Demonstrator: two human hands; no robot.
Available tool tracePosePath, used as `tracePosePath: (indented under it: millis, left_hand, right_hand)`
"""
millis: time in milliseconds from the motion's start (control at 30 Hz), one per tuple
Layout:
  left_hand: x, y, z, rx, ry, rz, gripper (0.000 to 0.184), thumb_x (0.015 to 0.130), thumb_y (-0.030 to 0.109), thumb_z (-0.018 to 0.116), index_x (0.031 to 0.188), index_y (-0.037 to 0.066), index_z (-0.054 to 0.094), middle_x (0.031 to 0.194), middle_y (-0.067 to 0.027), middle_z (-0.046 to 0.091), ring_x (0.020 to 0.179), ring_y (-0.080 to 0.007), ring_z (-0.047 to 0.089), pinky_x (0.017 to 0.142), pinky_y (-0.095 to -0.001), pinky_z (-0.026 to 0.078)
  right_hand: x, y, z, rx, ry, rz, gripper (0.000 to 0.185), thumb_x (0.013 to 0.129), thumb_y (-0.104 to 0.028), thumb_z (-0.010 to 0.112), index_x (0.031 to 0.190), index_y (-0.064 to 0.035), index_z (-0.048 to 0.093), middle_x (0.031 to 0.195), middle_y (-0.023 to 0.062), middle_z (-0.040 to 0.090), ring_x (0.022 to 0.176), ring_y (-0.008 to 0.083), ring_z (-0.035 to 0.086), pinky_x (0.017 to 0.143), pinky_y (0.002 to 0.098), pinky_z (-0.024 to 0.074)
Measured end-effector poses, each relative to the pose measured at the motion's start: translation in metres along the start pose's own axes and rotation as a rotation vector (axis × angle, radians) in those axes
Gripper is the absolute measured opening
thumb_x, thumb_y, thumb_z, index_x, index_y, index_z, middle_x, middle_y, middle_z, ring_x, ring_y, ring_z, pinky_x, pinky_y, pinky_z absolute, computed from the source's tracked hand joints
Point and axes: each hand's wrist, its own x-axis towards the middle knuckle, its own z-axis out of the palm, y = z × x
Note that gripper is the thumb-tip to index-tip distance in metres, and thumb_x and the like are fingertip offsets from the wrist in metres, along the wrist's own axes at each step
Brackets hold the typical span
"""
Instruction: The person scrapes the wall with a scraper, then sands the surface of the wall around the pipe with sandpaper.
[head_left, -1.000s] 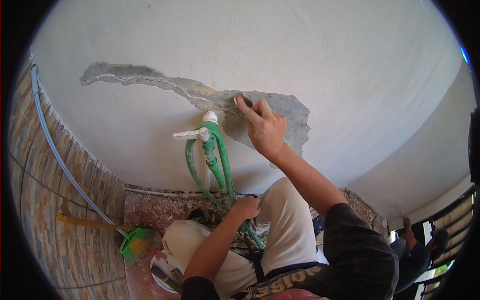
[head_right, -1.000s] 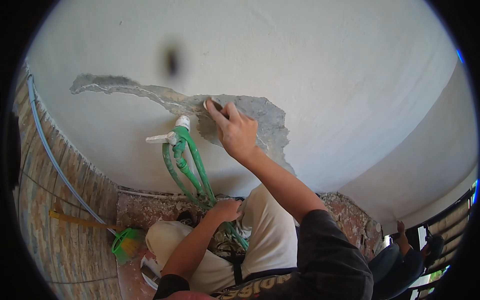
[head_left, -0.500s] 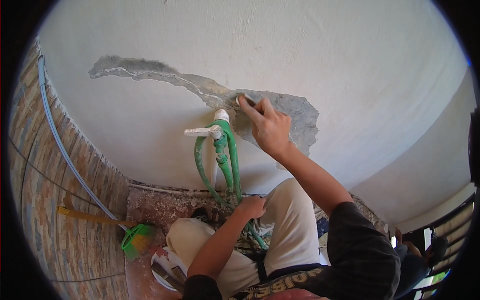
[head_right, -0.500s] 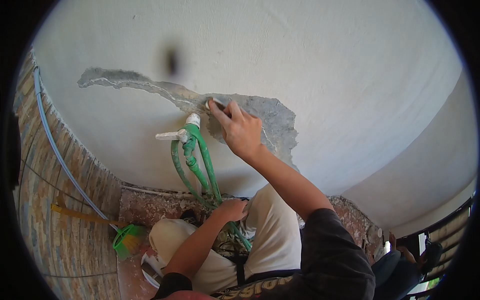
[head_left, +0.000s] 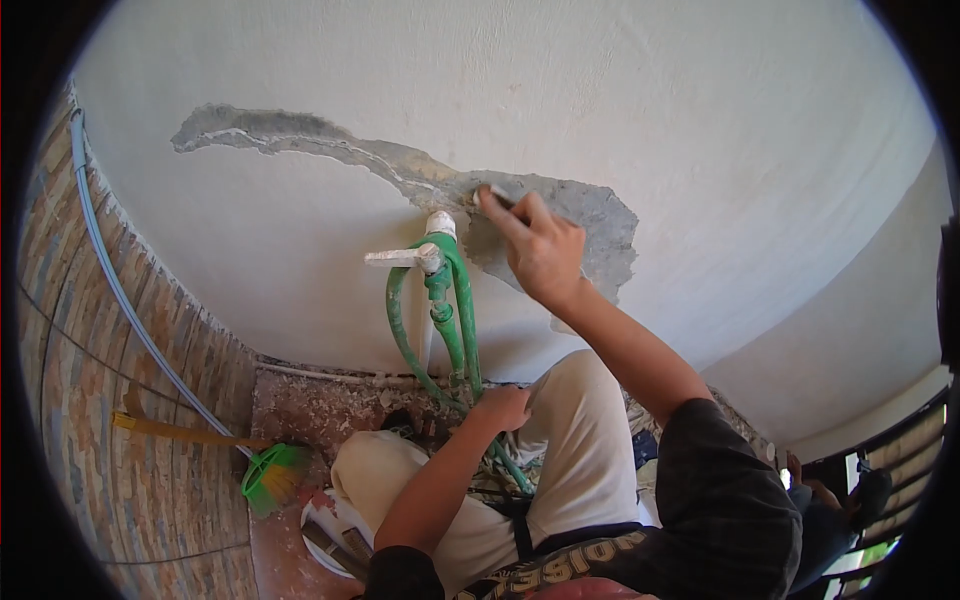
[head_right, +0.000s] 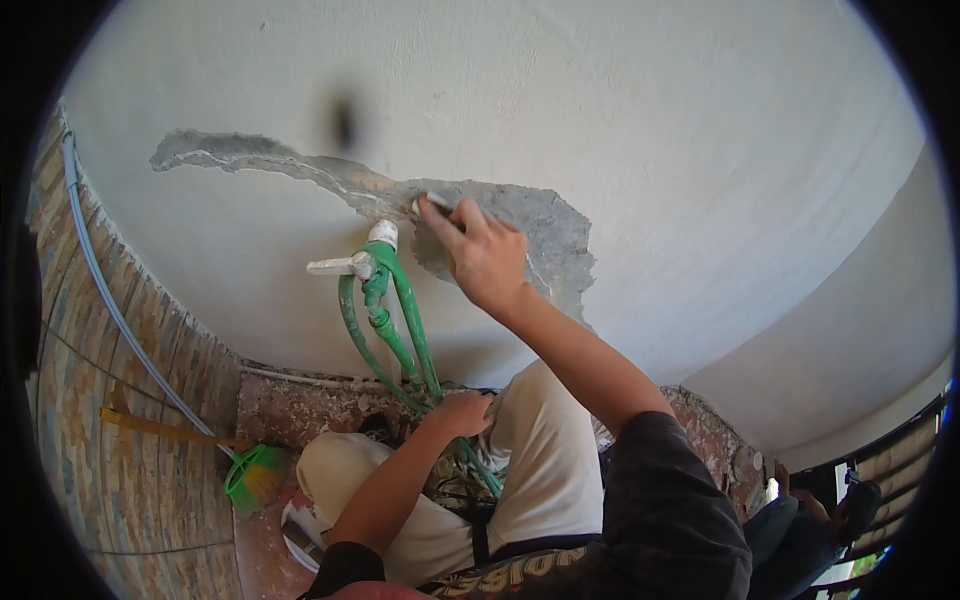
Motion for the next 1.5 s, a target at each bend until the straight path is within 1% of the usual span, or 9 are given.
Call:
tracePosePath:
  millis: [200, 467, 633, 800, 933, 1000, 1267, 1400, 1500]
  left_hand:
    - [0.002, -0.004, -0.003, -0.041, -0.007, 0.017, 0.044, 0.088, 0.035, 0.058, 0.117, 0.002, 0.056, 0.110, -0.0243, 0.062, 0.104, -0.0402, 0.060, 0.090, -0.0494, 0.048]
    - [0.002, 0.001, 0.001, 0.004, 0.006, 0.009, 0.041, 0.087, 0.033, 0.060, 0.114, 0.002, 0.059, 0.107, -0.0211, 0.066, 0.104, -0.0383, 0.063, 0.090, -0.0484, 0.050]
    - [-0.004, 0.001, -0.006, -0.008, -0.017, -0.008, 0.041, 0.088, 0.034, 0.059, 0.115, 0.003, 0.058, 0.110, -0.0225, 0.064, 0.104, -0.0390, 0.062, 0.089, -0.0494, 0.049]
    - [0.002, 0.004, -0.006, -0.020, -0.040, 0.006, 0.043, 0.089, 0.035, 0.058, 0.118, 0.003, 0.055, 0.110, -0.0232, 0.063, 0.104, -0.0404, 0.060, 0.090, -0.0501, 0.048]
    - [-0.001, 0.004, -0.005, -0.027, -0.027, 0.007, 0.044, 0.089, 0.035, 0.057, 0.119, 0.003, 0.056, 0.112, -0.0234, 0.063, 0.105, -0.0400, 0.060, 0.091, -0.0489, 0.048]
    - [-0.002, 0.003, -0.004, -0.041, -0.001, 0.006, 0.043, 0.089, 0.035, 0.057, 0.119, 0.003, 0.057, 0.112, -0.0236, 0.063, 0.105, -0.0399, 0.061, 0.091, -0.0486, 0.048]
    - [-0.002, 0.006, -0.010, -0.030, -0.041, 0.010, 0.043, 0.089, 0.033, 0.058, 0.117, 0.001, 0.057, 0.110, -0.0244, 0.064, 0.104, -0.0401, 0.061, 0.090, -0.0482, 0.049]
    - [-0.002, 0.001, -0.008, -0.064, -0.003, 0.013, 0.042, 0.088, 0.032, 0.059, 0.116, 0.001, 0.057, 0.109, -0.0243, 0.064, 0.102, -0.0404, 0.062, 0.089, -0.0485, 0.049]
    - [-0.002, 0.004, -0.006, -0.065, 0.023, 0.044, 0.042, 0.088, 0.032, 0.059, 0.116, 0.001, 0.057, 0.108, -0.0244, 0.064, 0.102, -0.0404, 0.062, 0.088, -0.0488, 0.049]
  right_hand:
    - [-0.017, 0.014, -0.003, 0.116, -0.138, -0.152, 0.041, 0.077, -0.007, 0.064, 0.114, -0.0227, 0.071, 0.072, -0.0008, 0.049, 0.050, 0.0124, 0.054, 0.043, 0.0288, 0.0436]
    - [0.051, 0.014, -0.009, 0.117, 0.304, 0.113, 0.035, 0.083, -0.007, 0.065, 0.115, -0.0193, 0.070, 0.073, -0.0004, 0.054, 0.050, 0.0150, 0.055, 0.043, 0.0299, 0.0415]
    - [0.031, -0.006, 0.002, 0.074, 0.026, -0.083, 0.039, 0.081, -0.008, 0.066, 0.118, -0.0194, 0.068, 0.072, -0.0010, 0.054, 0.050, 0.0155, 0.056, 0.044, 0.0295, 0.0432]
    - [0.085, 0.004, -0.014, 0.154, 0.371, 0.049, 0.032, 0.082, -0.008, 0.065, 0.113, -0.0157, 0.070, 0.072, -0.0011, 0.054, 0.051, 0.0138, 0.057, 0.043, 0.0294, 0.0433]
    - [0.061, -0.009, -0.003, 0.030, -0.070, -0.228, 0.046, 0.080, -0.007, 0.060, 0.125, -0.0159, 0.062, 0.080, -0.0004, 0.055, 0.055, 0.0141, 0.059, 0.045, 0.0277, 0.0466]
    - [0.057, -0.009, 0.002, 0.004, -0.059, -0.408, 0.036, 0.085, -0.008, 0.059, 0.119, -0.0176, 0.067, 0.071, -0.0010, 0.053, 0.048, 0.0099, 0.052, 0.040, 0.0277, 0.0449]
    - [0.097, -0.005, -0.014, -0.004, 0.196, -0.117, 0.040, 0.083, -0.005, 0.058, 0.121, -0.0144, 0.064, 0.075, 0.0004, 0.052, 0.050, 0.0133, 0.057, 0.043, 0.0284, 0.0460]
    - [0.075, 0.008, -0.006, -0.039, -0.016, -0.413, 0.041, 0.081, -0.007, 0.063, 0.121, -0.0157, 0.066, 0.074, 0.0004, 0.052, 0.049, 0.0107, 0.055, 0.043, 0.0263, 0.0459]
    - [0.096, 0.021, -0.029, 0.012, 0.234, -0.076, 0.040, 0.078, 0.000, 0.070, 0.115, -0.0142, 0.071, 0.070, -0.0001, 0.050, 0.049, 0.0083, 0.050, 0.044, 0.0262, 0.0434]
